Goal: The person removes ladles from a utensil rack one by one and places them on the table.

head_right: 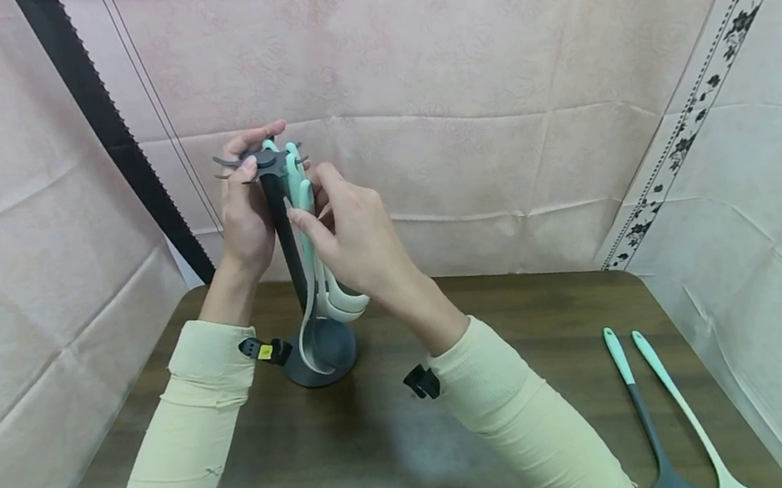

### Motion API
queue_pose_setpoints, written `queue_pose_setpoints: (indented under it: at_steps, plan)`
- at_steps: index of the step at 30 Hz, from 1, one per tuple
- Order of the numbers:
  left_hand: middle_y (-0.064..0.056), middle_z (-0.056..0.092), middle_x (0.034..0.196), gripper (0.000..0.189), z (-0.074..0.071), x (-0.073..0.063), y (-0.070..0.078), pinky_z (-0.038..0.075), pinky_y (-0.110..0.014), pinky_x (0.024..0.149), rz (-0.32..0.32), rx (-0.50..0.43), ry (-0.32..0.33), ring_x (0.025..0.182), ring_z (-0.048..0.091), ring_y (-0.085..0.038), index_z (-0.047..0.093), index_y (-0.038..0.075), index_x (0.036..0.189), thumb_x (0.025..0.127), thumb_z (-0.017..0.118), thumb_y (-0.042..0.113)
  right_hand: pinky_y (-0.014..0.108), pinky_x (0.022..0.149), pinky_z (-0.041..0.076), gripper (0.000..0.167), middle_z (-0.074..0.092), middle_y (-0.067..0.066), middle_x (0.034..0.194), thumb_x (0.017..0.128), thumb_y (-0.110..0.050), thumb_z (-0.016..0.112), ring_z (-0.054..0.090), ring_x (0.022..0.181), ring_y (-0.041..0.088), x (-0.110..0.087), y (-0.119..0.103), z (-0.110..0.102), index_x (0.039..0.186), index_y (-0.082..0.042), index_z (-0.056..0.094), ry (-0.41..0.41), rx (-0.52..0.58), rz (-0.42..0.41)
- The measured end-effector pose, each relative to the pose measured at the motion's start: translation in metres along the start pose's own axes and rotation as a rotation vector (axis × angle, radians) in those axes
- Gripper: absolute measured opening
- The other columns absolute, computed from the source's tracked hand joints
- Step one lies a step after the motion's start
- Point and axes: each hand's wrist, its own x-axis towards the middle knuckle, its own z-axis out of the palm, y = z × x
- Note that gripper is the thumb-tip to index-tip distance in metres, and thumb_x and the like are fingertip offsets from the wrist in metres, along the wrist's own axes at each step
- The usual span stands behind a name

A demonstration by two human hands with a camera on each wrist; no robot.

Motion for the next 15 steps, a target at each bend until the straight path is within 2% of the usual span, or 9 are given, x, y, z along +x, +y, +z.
queue_pose_setpoints:
  at_steps: [4, 10, 15]
  plan:
    - [-0.019, 0.054, 0.151, 0.043, 0.0001, -0.0001, 0.0003, 0.046, -0.040, 0.107, -0.003, -0.006, -0.004, 0.127, 0.060, -0.034, 0.049, 0.005, 0.142, 0.104, 0.035, 0.021, 0.034, 0.074, 0.060, 0.021, 0.072, 0.004, 0.094, 0.103, -0.018, 0.070, 0.075, 0.083, 0.015, -0.0029, 0.0017, 0.0005, 0.117, -0.007, 0.058, -0.025, 0.000, 0.000]
    - [-0.017, 0.055, 0.151, 0.044, -0.0002, 0.0003, -0.0006, 0.044, -0.042, 0.110, 0.010, 0.007, -0.010, 0.132, 0.055, -0.036, 0.049, 0.003, 0.142, 0.105, 0.034, 0.020, 0.033, 0.071, 0.060, 0.021, 0.072, 0.004, 0.094, 0.103, -0.017, 0.070, 0.075, 0.080, 0.014, -0.0064, 0.0045, 0.0012, 0.117, -0.007, 0.058, -0.048, 0.014, 0.008]
    - [-0.023, 0.052, 0.151, 0.043, -0.0012, 0.0003, -0.0015, 0.045, -0.044, 0.111, 0.008, -0.001, -0.004, 0.130, 0.059, -0.038, 0.049, 0.004, 0.142, 0.104, 0.035, 0.019, 0.035, 0.070, 0.061, 0.022, 0.072, 0.003, 0.094, 0.103, -0.017, 0.069, 0.076, 0.079, 0.019, -0.0086, 0.0065, 0.0013, 0.119, -0.006, 0.058, -0.069, 0.024, 0.015]
